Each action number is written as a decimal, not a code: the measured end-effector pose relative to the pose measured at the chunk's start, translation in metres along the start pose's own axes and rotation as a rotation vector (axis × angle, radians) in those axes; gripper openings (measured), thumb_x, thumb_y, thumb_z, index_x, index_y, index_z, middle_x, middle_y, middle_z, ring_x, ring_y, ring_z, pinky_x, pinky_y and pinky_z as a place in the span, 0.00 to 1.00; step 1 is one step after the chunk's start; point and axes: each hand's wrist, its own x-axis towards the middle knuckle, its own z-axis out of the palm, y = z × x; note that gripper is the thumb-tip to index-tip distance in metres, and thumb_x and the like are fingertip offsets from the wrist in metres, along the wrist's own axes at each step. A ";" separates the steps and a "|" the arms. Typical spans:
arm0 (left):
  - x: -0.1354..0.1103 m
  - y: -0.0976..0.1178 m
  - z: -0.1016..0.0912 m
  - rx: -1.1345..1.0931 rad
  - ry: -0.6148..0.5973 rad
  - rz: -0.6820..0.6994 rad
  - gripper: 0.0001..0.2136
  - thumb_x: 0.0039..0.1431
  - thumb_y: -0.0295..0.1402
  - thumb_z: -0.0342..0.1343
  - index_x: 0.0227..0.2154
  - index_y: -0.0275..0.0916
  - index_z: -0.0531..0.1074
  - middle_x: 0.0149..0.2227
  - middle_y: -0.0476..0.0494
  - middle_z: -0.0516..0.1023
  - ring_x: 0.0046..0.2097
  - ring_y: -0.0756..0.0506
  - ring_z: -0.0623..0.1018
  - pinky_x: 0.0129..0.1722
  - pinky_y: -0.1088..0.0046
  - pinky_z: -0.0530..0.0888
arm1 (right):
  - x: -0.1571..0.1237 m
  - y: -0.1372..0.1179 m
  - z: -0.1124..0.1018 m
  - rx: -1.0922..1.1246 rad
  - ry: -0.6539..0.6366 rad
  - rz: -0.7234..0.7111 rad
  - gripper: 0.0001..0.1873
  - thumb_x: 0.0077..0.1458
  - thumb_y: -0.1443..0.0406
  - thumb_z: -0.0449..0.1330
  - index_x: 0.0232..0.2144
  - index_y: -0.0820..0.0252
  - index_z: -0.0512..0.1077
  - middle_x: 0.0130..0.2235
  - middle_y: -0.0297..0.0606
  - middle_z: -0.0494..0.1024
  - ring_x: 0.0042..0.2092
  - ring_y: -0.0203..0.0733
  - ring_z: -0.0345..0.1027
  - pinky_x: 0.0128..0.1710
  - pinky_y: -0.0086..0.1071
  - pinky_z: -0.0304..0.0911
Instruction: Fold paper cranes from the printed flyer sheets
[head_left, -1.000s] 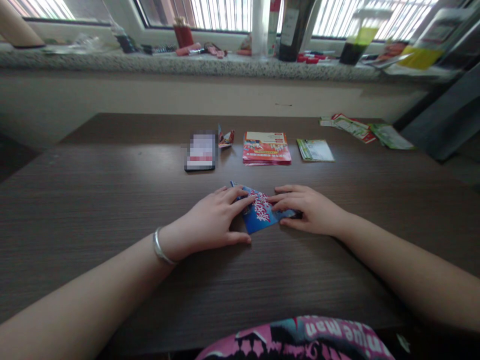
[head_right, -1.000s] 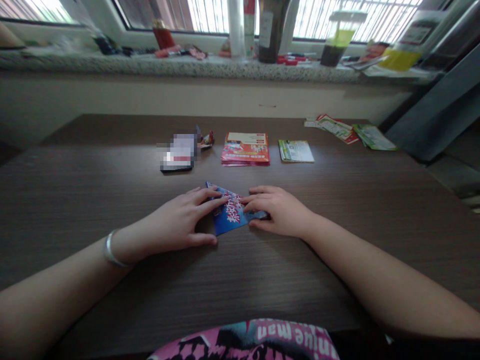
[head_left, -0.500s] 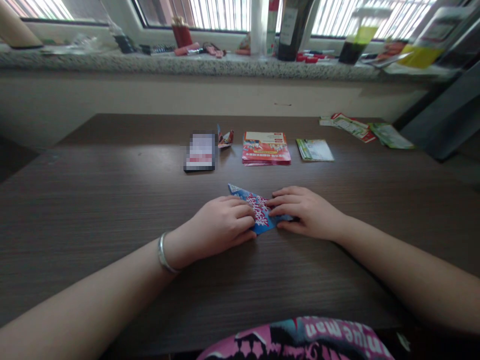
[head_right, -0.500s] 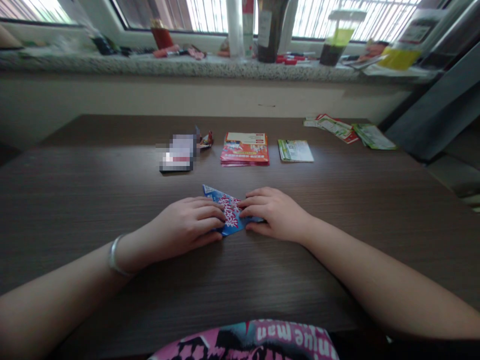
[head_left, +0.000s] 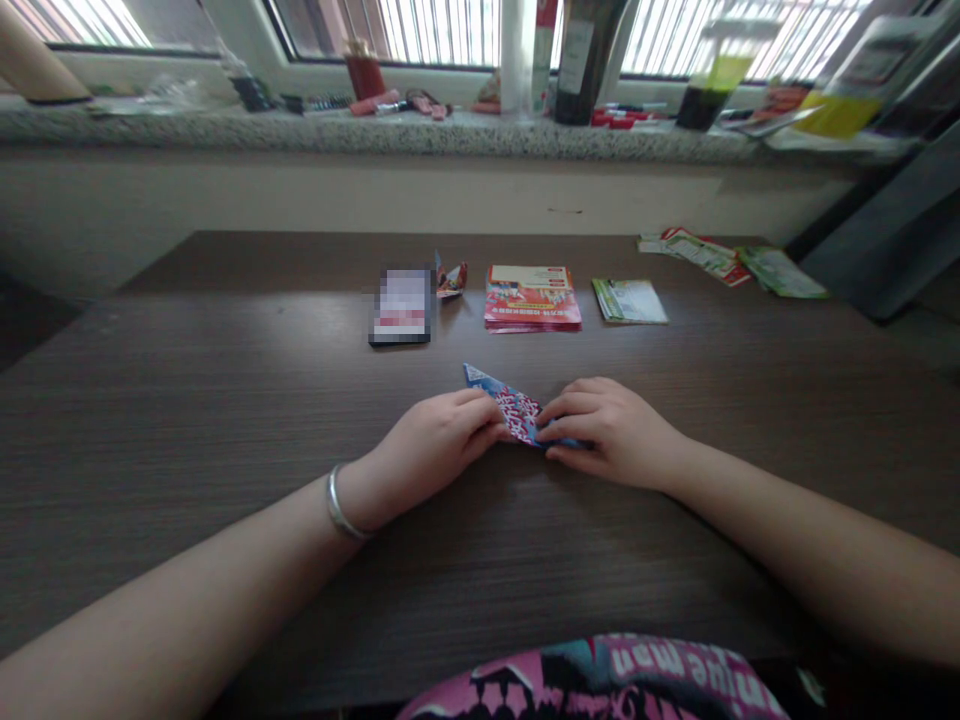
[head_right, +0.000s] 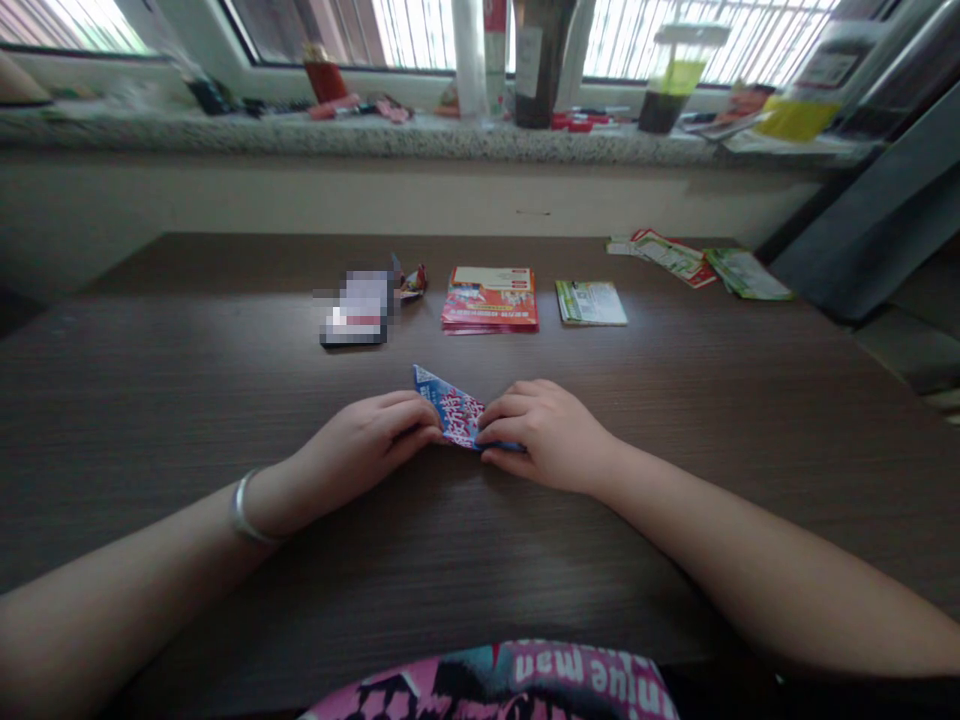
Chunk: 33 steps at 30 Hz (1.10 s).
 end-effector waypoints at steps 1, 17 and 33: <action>0.000 0.000 0.000 -0.028 0.002 -0.009 0.08 0.66 0.32 0.50 0.33 0.36 0.71 0.34 0.44 0.76 0.35 0.47 0.75 0.35 0.73 0.72 | 0.000 -0.001 0.000 -0.008 0.007 0.016 0.11 0.61 0.59 0.57 0.40 0.55 0.78 0.42 0.38 0.80 0.42 0.43 0.71 0.43 0.38 0.62; 0.000 -0.003 0.002 -0.133 0.099 0.053 0.09 0.60 0.31 0.57 0.41 0.38 0.68 0.44 0.41 0.74 0.45 0.44 0.74 0.46 0.65 0.73 | -0.005 0.000 0.004 0.196 0.033 0.278 0.05 0.57 0.65 0.60 0.33 0.58 0.76 0.33 0.35 0.76 0.37 0.38 0.69 0.36 0.30 0.61; -0.001 -0.003 0.000 0.252 0.326 0.223 0.02 0.60 0.29 0.56 0.34 0.37 0.69 0.36 0.44 0.73 0.37 0.46 0.71 0.38 0.70 0.72 | 0.000 0.011 0.010 0.434 0.029 0.491 0.09 0.56 0.60 0.61 0.26 0.59 0.74 0.29 0.34 0.77 0.32 0.37 0.68 0.34 0.31 0.59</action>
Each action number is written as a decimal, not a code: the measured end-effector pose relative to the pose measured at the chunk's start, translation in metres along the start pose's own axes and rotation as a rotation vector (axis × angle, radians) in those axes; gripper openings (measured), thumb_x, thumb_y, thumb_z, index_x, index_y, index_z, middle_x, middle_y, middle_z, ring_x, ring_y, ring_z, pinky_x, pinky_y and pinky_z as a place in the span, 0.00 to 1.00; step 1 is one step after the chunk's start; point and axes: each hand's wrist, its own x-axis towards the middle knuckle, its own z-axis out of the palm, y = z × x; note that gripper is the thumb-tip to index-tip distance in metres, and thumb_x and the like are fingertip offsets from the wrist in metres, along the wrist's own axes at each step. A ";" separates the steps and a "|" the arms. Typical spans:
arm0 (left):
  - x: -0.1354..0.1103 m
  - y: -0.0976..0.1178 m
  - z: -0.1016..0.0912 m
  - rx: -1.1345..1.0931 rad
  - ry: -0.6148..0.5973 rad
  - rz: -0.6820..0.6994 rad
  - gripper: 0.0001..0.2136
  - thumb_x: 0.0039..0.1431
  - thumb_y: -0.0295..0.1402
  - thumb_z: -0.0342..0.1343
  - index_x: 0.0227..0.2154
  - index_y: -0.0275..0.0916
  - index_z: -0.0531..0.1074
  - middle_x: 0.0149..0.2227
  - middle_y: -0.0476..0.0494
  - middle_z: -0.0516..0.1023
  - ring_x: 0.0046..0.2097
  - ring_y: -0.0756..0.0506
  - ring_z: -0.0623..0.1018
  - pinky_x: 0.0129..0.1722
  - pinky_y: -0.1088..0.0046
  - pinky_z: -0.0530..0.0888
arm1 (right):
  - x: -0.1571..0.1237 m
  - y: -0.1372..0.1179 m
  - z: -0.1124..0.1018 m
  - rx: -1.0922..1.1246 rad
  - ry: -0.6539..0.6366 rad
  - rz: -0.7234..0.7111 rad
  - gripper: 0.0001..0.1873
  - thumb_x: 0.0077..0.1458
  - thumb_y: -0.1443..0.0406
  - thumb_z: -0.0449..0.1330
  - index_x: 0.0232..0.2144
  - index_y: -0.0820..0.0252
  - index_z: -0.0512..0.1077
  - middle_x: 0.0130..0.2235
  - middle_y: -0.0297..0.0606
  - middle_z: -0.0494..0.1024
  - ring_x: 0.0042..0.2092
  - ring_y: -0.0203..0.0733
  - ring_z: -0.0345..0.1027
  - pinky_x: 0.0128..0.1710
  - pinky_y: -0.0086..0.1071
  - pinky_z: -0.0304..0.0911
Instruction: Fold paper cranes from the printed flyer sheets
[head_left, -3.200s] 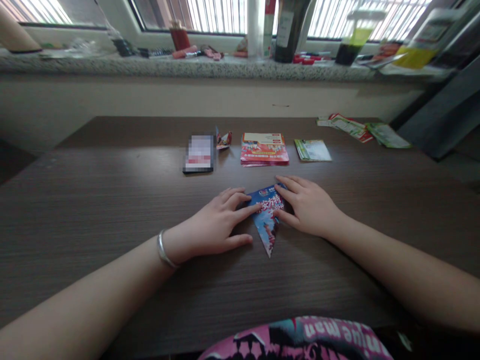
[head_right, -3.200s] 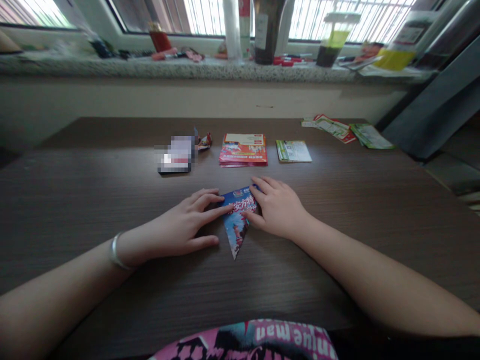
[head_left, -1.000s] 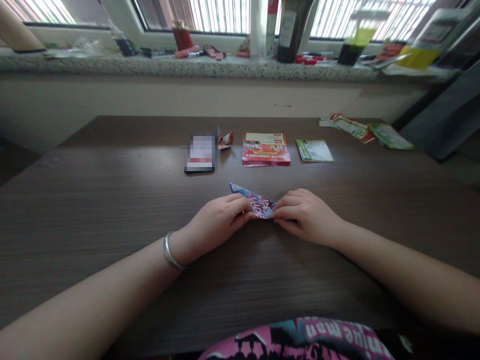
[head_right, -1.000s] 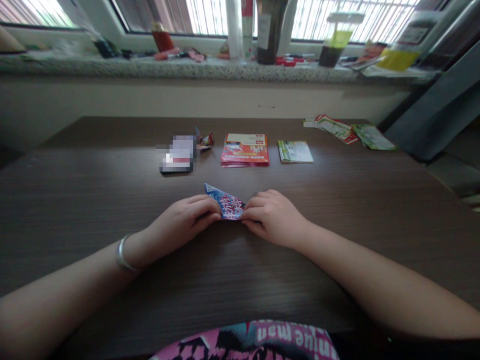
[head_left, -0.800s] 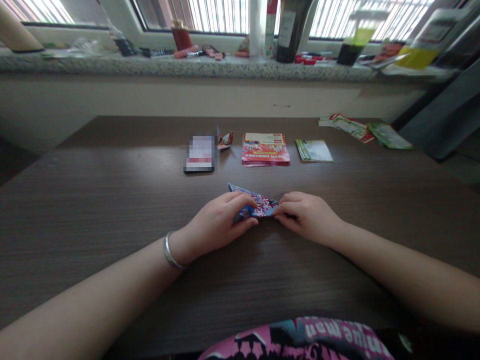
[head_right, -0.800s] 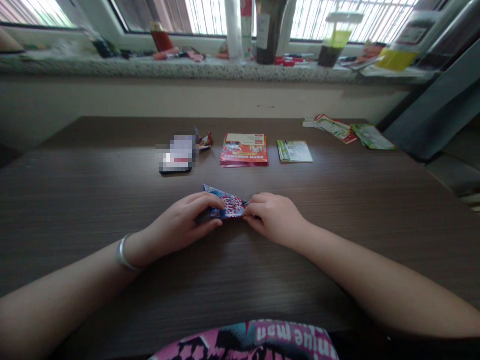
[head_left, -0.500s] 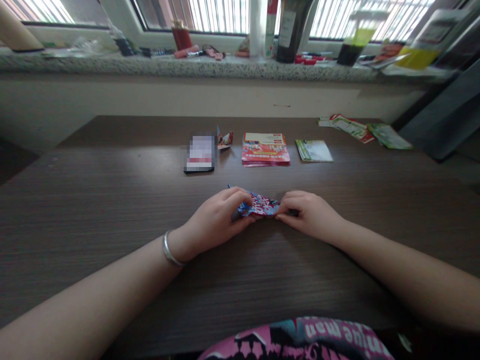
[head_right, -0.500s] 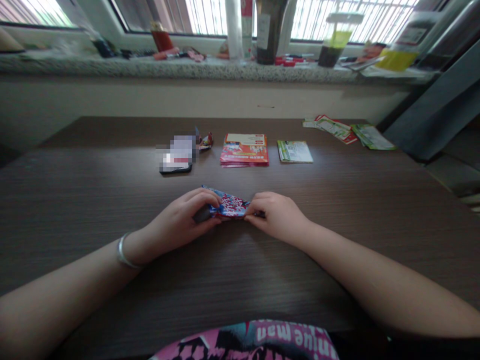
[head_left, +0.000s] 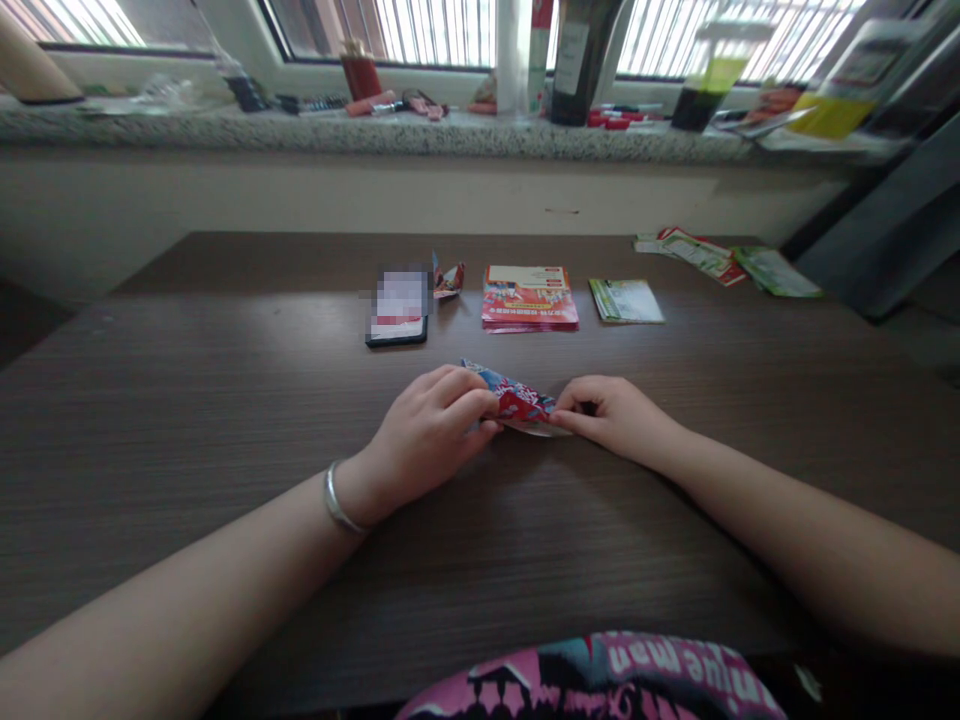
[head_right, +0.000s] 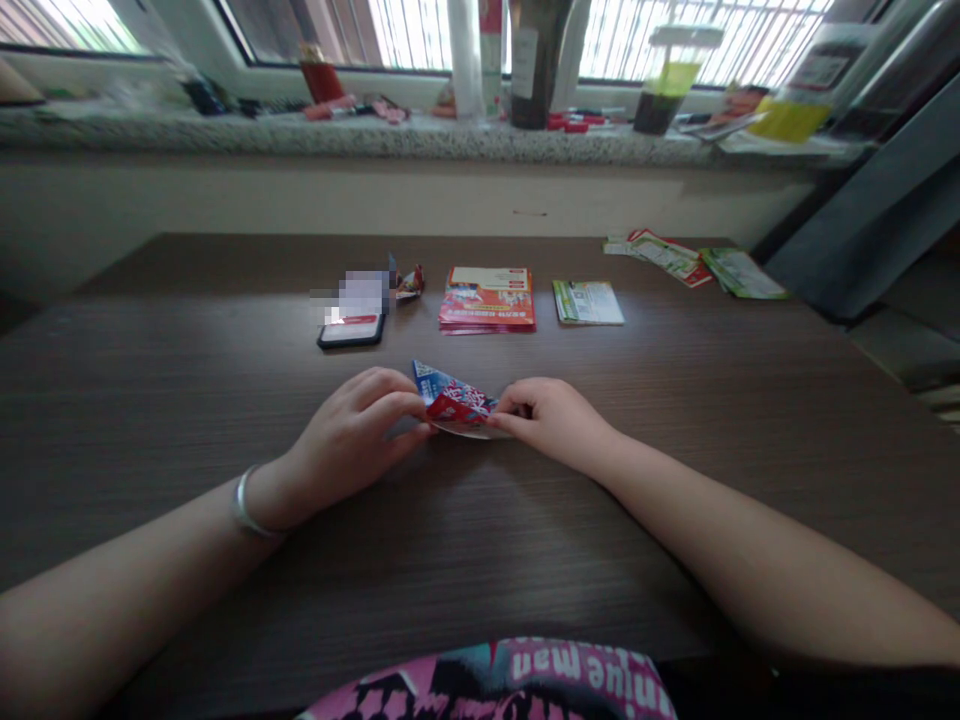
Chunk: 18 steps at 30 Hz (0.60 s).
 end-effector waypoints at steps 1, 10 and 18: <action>0.000 0.000 -0.001 0.028 -0.008 0.024 0.02 0.60 0.30 0.56 0.34 0.38 0.70 0.35 0.45 0.74 0.37 0.46 0.71 0.37 0.70 0.71 | 0.000 -0.001 0.000 -0.001 0.006 0.016 0.09 0.55 0.60 0.61 0.27 0.59 0.74 0.29 0.34 0.77 0.33 0.37 0.68 0.34 0.31 0.59; -0.002 -0.002 0.000 0.054 -0.247 0.208 0.06 0.65 0.32 0.51 0.37 0.42 0.74 0.44 0.47 0.79 0.44 0.46 0.76 0.42 0.69 0.72 | -0.003 -0.003 0.001 0.021 0.094 0.118 0.10 0.54 0.58 0.59 0.27 0.57 0.73 0.24 0.31 0.73 0.26 0.35 0.64 0.26 0.29 0.56; -0.006 -0.006 0.004 -0.058 -0.326 0.168 0.09 0.67 0.32 0.48 0.38 0.40 0.74 0.43 0.45 0.80 0.44 0.46 0.79 0.41 0.69 0.75 | 0.000 0.009 -0.003 -0.158 0.234 0.245 0.12 0.53 0.57 0.58 0.24 0.57 0.71 0.23 0.33 0.74 0.24 0.36 0.63 0.23 0.30 0.55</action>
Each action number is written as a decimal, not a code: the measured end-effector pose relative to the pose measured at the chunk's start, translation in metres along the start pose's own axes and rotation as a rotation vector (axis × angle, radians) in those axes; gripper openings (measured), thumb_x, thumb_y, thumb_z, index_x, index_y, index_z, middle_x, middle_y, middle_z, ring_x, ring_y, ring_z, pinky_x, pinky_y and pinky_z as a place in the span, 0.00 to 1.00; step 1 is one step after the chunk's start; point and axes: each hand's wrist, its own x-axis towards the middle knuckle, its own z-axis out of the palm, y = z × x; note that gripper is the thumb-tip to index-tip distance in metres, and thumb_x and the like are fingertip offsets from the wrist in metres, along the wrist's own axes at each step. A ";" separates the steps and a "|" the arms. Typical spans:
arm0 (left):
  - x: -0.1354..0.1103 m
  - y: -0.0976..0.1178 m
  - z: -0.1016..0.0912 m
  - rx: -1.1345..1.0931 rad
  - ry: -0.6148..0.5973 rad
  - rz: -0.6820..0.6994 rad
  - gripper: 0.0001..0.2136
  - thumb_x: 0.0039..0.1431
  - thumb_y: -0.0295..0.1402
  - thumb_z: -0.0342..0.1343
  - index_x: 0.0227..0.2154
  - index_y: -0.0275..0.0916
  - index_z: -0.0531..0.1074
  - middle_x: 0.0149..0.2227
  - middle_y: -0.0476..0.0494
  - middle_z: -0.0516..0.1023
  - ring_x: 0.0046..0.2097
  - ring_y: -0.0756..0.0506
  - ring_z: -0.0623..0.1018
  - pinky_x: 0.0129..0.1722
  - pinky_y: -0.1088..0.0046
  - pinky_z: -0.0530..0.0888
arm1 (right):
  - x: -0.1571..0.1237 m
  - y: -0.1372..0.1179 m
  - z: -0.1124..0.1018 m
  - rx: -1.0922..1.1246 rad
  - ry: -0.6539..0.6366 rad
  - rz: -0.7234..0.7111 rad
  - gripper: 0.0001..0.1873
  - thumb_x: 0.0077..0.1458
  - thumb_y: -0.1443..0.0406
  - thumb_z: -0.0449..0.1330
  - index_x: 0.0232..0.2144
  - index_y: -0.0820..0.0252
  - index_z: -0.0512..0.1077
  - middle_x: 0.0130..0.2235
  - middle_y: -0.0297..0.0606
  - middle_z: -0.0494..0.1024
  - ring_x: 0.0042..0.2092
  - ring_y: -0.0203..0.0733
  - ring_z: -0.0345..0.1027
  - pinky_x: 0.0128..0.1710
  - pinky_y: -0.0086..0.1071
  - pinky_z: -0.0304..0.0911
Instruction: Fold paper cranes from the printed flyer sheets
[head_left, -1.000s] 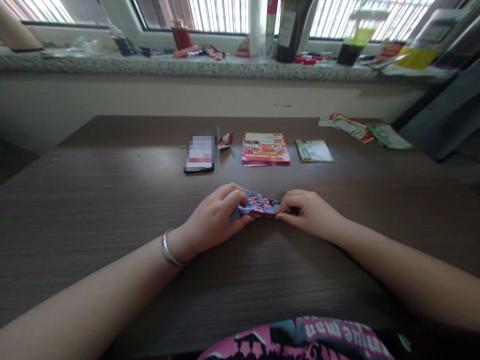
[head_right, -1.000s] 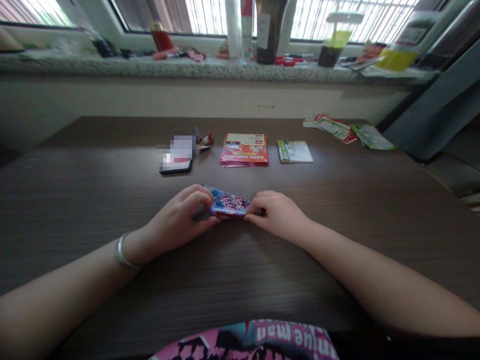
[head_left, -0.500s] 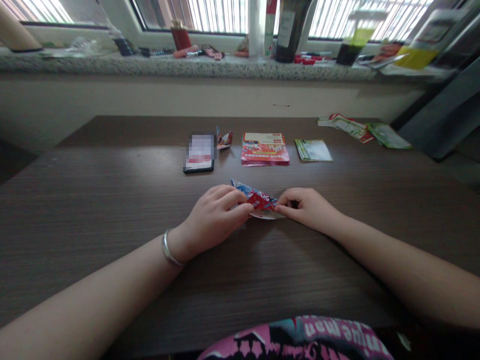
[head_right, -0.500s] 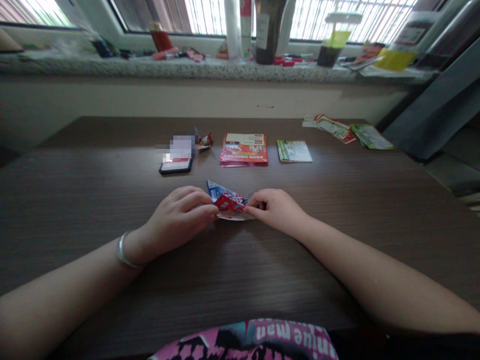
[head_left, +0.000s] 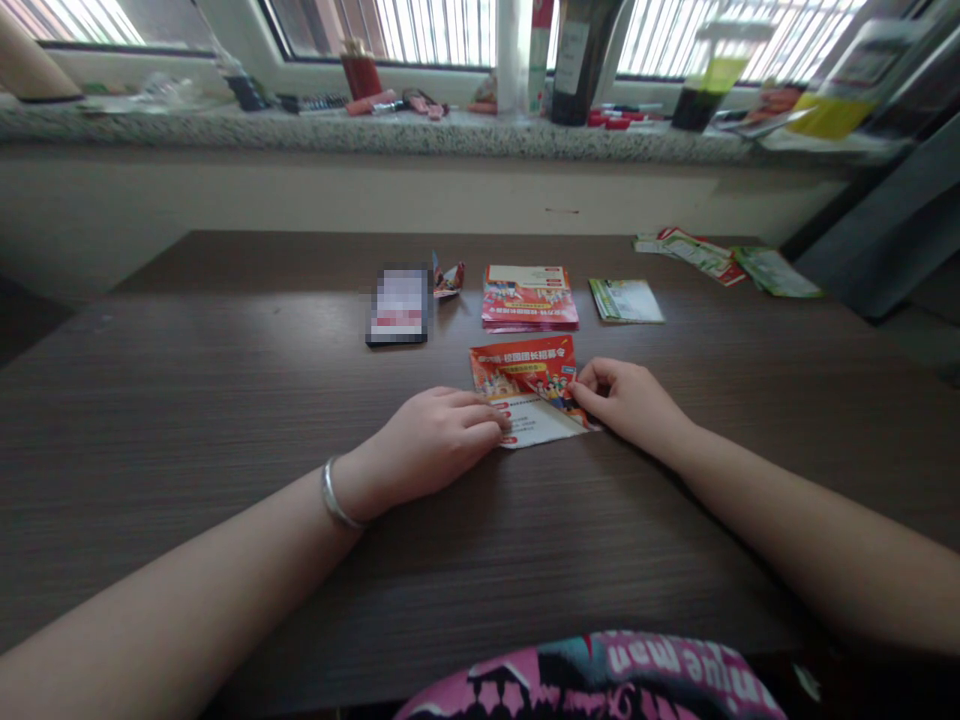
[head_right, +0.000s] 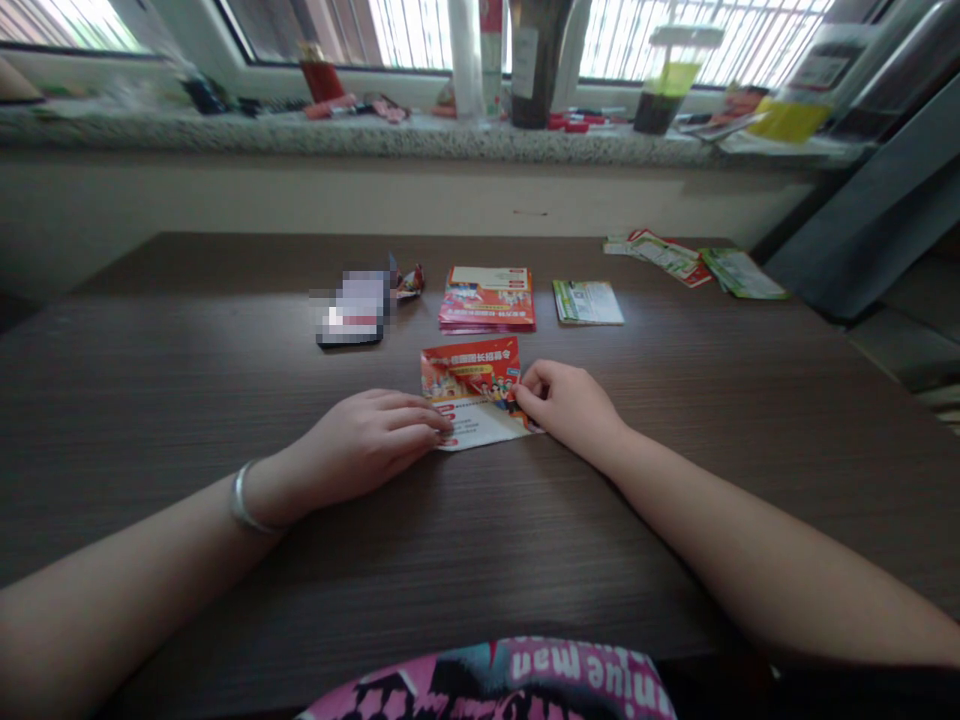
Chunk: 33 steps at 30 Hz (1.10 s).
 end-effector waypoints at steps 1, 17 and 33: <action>0.000 0.000 0.000 -0.009 -0.001 -0.006 0.09 0.67 0.32 0.48 0.38 0.39 0.74 0.44 0.45 0.80 0.44 0.46 0.79 0.42 0.69 0.75 | 0.001 0.002 -0.001 -0.022 0.010 0.017 0.12 0.53 0.57 0.58 0.24 0.57 0.71 0.23 0.33 0.74 0.24 0.36 0.64 0.23 0.30 0.55; -0.003 -0.013 0.000 -0.148 -0.022 -0.057 0.08 0.62 0.27 0.49 0.39 0.38 0.74 0.49 0.44 0.78 0.51 0.45 0.76 0.52 0.64 0.74 | -0.001 0.011 -0.007 -0.242 0.045 -0.049 0.08 0.50 0.59 0.61 0.30 0.56 0.68 0.30 0.36 0.75 0.29 0.40 0.68 0.26 0.33 0.61; -0.004 -0.009 0.003 -0.018 -0.093 -0.250 0.19 0.61 0.40 0.55 0.54 0.41 0.68 0.55 0.40 0.72 0.56 0.39 0.71 0.62 0.49 0.60 | 0.002 0.016 -0.002 -0.188 -0.114 -0.727 0.24 0.53 0.71 0.57 0.52 0.54 0.72 0.58 0.37 0.72 0.67 0.52 0.47 0.62 0.55 0.54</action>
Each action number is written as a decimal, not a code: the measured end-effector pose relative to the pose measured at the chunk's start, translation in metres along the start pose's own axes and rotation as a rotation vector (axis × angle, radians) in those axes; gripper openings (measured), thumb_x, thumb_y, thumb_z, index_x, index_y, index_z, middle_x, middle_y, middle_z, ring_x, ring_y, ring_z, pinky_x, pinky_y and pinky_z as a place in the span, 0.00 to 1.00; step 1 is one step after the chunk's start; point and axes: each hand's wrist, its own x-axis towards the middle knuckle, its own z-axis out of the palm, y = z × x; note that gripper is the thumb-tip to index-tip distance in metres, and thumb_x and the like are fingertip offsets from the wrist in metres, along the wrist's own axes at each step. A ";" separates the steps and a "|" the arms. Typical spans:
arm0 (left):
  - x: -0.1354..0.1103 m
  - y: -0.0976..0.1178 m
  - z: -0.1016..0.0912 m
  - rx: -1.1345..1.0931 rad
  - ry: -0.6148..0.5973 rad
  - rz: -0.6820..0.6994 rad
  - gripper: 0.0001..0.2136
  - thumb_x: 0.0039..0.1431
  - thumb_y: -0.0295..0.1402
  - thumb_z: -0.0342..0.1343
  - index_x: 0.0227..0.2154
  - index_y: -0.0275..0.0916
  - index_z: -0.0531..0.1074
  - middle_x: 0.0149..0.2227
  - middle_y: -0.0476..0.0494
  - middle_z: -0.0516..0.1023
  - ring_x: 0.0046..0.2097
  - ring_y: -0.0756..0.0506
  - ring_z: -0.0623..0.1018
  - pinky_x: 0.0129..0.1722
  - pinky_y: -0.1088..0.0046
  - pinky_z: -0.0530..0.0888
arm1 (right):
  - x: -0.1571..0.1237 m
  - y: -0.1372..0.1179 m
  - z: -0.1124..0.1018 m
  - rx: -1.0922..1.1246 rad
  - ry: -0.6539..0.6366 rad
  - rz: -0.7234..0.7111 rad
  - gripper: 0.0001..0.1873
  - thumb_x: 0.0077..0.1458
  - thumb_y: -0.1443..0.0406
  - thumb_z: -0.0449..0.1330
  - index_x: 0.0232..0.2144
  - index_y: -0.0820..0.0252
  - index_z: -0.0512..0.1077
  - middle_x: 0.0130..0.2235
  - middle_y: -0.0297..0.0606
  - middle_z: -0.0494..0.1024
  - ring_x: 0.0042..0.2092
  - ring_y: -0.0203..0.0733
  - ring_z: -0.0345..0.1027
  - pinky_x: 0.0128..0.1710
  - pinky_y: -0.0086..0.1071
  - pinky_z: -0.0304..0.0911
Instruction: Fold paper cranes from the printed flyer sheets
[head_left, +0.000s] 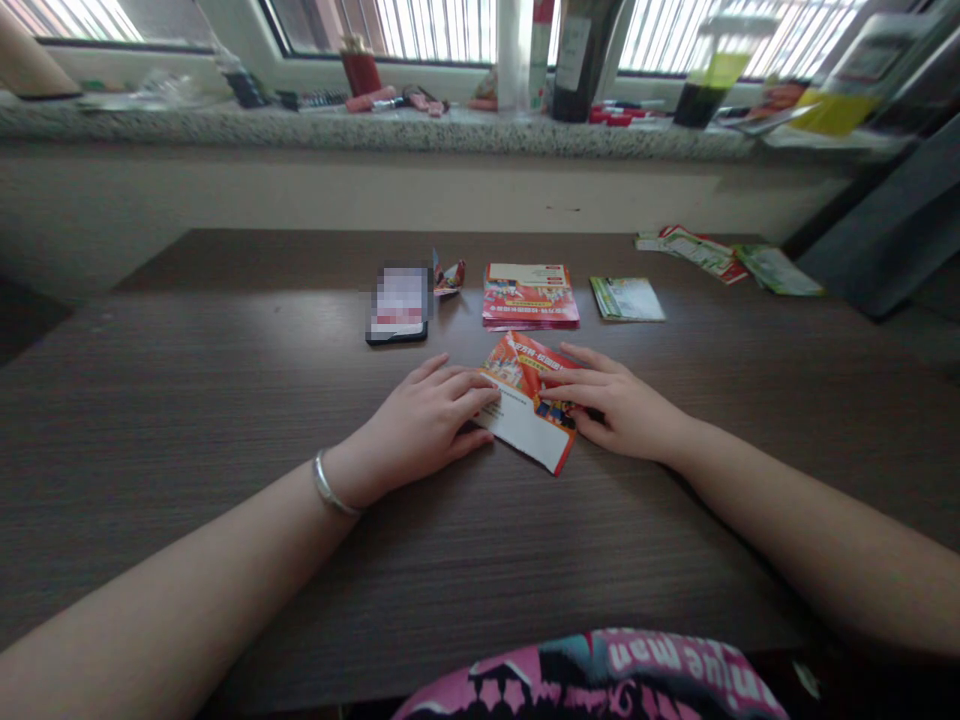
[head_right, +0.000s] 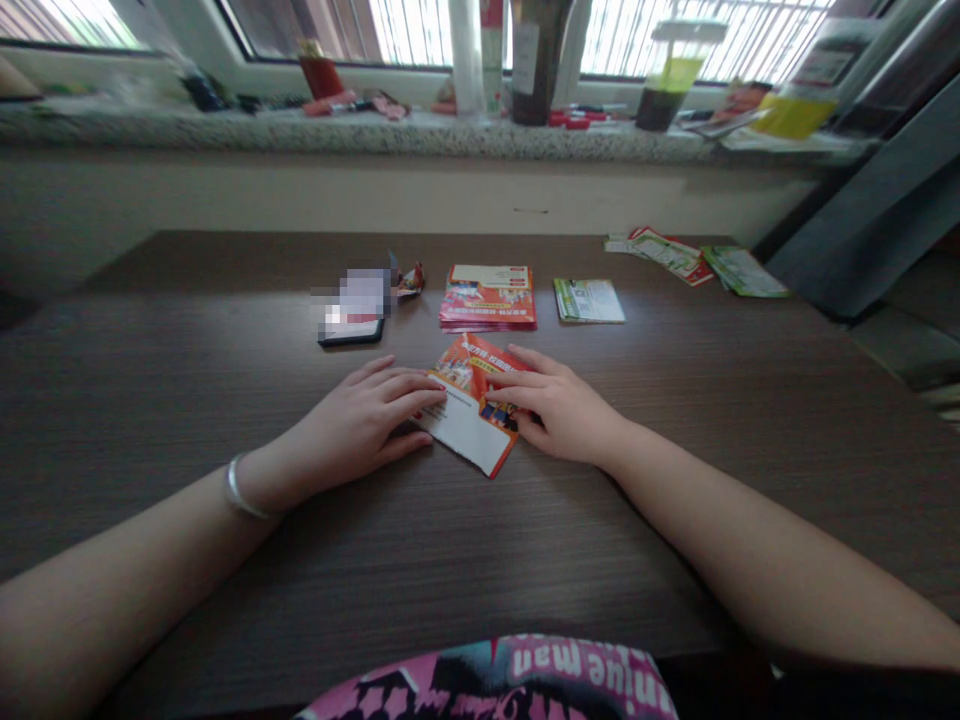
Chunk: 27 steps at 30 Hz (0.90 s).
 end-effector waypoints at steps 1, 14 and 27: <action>0.000 0.000 0.000 -0.007 0.005 -0.003 0.19 0.61 0.40 0.55 0.54 0.41 0.68 0.55 0.39 0.72 0.56 0.39 0.71 0.62 0.49 0.61 | 0.000 -0.001 -0.001 0.019 -0.023 -0.009 0.24 0.54 0.70 0.58 0.53 0.54 0.72 0.58 0.38 0.72 0.67 0.52 0.48 0.62 0.54 0.55; 0.000 -0.008 0.002 -0.025 -0.013 0.014 0.21 0.61 0.43 0.55 0.54 0.40 0.68 0.55 0.36 0.71 0.55 0.37 0.71 0.57 0.53 0.67 | -0.002 0.001 -0.008 -0.054 -0.137 -0.068 0.28 0.56 0.50 0.60 0.55 0.57 0.71 0.59 0.43 0.70 0.61 0.51 0.61 0.59 0.48 0.60; 0.001 -0.009 0.000 0.129 0.120 0.141 0.13 0.67 0.38 0.48 0.44 0.41 0.76 0.45 0.44 0.81 0.45 0.43 0.79 0.48 0.61 0.74 | -0.002 -0.005 -0.014 -0.175 -0.139 -0.205 0.25 0.61 0.50 0.55 0.53 0.59 0.71 0.57 0.41 0.73 0.58 0.48 0.64 0.57 0.44 0.62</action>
